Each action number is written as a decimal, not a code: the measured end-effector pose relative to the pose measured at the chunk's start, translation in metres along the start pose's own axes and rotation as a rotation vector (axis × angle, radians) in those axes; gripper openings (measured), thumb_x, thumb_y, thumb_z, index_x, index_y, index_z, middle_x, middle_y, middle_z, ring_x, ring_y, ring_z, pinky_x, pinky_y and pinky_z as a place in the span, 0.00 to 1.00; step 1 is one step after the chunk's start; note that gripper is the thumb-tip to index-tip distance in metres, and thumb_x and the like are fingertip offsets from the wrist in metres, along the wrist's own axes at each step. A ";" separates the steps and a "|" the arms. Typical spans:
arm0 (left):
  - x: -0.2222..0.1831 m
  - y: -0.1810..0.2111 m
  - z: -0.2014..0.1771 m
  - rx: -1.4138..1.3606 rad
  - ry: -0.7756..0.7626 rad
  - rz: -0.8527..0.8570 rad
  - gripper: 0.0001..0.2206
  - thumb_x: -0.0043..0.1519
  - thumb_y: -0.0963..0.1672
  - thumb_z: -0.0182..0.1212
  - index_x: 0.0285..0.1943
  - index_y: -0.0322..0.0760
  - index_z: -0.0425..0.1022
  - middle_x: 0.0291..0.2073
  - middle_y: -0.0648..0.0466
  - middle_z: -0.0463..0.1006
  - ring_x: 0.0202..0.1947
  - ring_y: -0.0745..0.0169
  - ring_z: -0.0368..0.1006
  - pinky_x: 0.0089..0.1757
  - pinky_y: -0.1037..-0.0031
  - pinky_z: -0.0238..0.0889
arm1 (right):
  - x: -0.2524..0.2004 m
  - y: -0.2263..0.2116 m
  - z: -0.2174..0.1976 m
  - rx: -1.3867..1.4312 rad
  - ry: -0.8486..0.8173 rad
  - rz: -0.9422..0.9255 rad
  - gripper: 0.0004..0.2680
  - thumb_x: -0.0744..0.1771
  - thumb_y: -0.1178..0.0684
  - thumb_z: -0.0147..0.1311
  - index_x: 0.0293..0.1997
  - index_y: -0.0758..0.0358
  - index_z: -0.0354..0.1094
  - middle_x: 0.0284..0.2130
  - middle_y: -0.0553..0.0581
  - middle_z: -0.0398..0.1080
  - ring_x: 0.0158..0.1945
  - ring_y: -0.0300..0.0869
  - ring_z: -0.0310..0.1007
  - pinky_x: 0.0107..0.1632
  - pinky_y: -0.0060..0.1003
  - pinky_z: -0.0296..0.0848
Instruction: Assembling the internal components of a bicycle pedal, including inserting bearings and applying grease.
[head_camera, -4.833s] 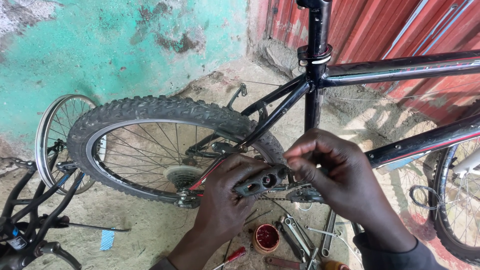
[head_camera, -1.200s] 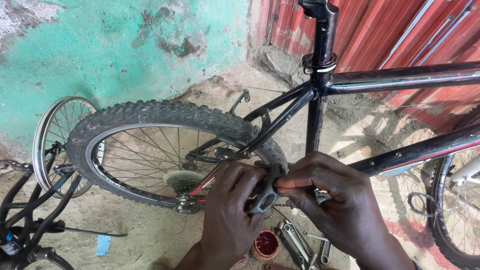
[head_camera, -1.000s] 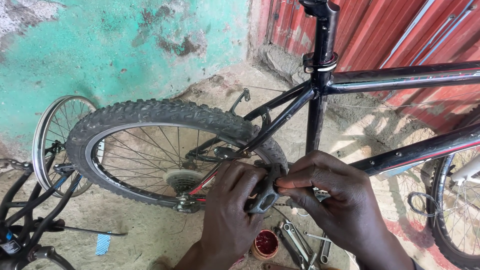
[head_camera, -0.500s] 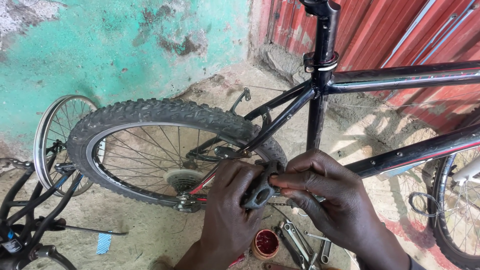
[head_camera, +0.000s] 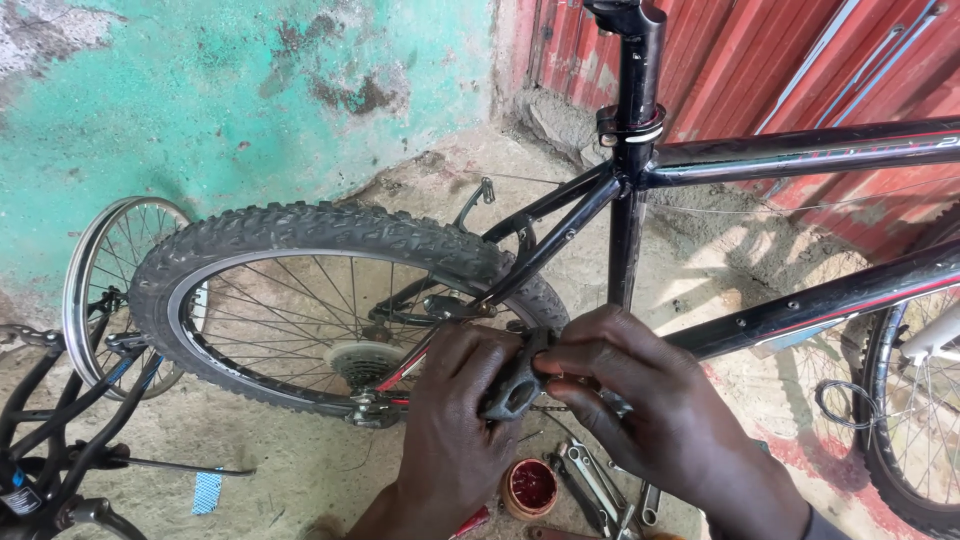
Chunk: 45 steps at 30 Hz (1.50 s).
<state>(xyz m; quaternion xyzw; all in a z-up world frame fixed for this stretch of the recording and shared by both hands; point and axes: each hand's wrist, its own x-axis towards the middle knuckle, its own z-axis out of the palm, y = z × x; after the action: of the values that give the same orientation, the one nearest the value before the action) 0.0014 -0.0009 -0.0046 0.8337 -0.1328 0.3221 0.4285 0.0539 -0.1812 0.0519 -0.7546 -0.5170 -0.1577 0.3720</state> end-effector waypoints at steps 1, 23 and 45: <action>-0.002 -0.005 0.002 -0.001 -0.002 -0.003 0.08 0.64 0.43 0.60 0.49 0.35 0.75 0.41 0.51 0.72 0.41 0.53 0.68 0.40 0.62 0.66 | 0.002 -0.001 0.000 0.002 -0.001 0.003 0.07 0.67 0.58 0.56 0.48 0.66 0.73 0.41 0.59 0.70 0.44 0.45 0.76 0.45 0.35 0.76; -0.031 -0.052 0.006 0.251 -0.709 -0.367 0.15 0.58 0.48 0.71 0.50 0.40 0.78 0.40 0.51 0.81 0.36 0.56 0.76 0.35 0.65 0.70 | -0.078 0.048 0.053 -0.174 -0.244 0.211 0.12 0.71 0.46 0.49 0.50 0.65 0.70 0.36 0.57 0.72 0.30 0.46 0.76 0.31 0.41 0.74; -0.041 -0.032 -0.041 1.223 -0.365 0.538 0.03 0.71 0.42 0.50 0.44 0.45 0.67 0.39 0.57 0.69 0.45 0.69 0.67 0.50 0.75 0.66 | -0.458 0.189 0.449 -0.873 -0.974 0.207 0.09 0.67 0.52 0.51 0.50 0.59 0.71 0.34 0.58 0.70 0.35 0.48 0.70 0.32 0.38 0.69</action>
<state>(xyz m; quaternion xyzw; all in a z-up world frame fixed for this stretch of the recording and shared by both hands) -0.0308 0.0485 -0.0343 0.9045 -0.1993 0.2887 -0.2425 -0.0323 -0.1947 -0.6112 -0.8668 -0.4396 0.0429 -0.2313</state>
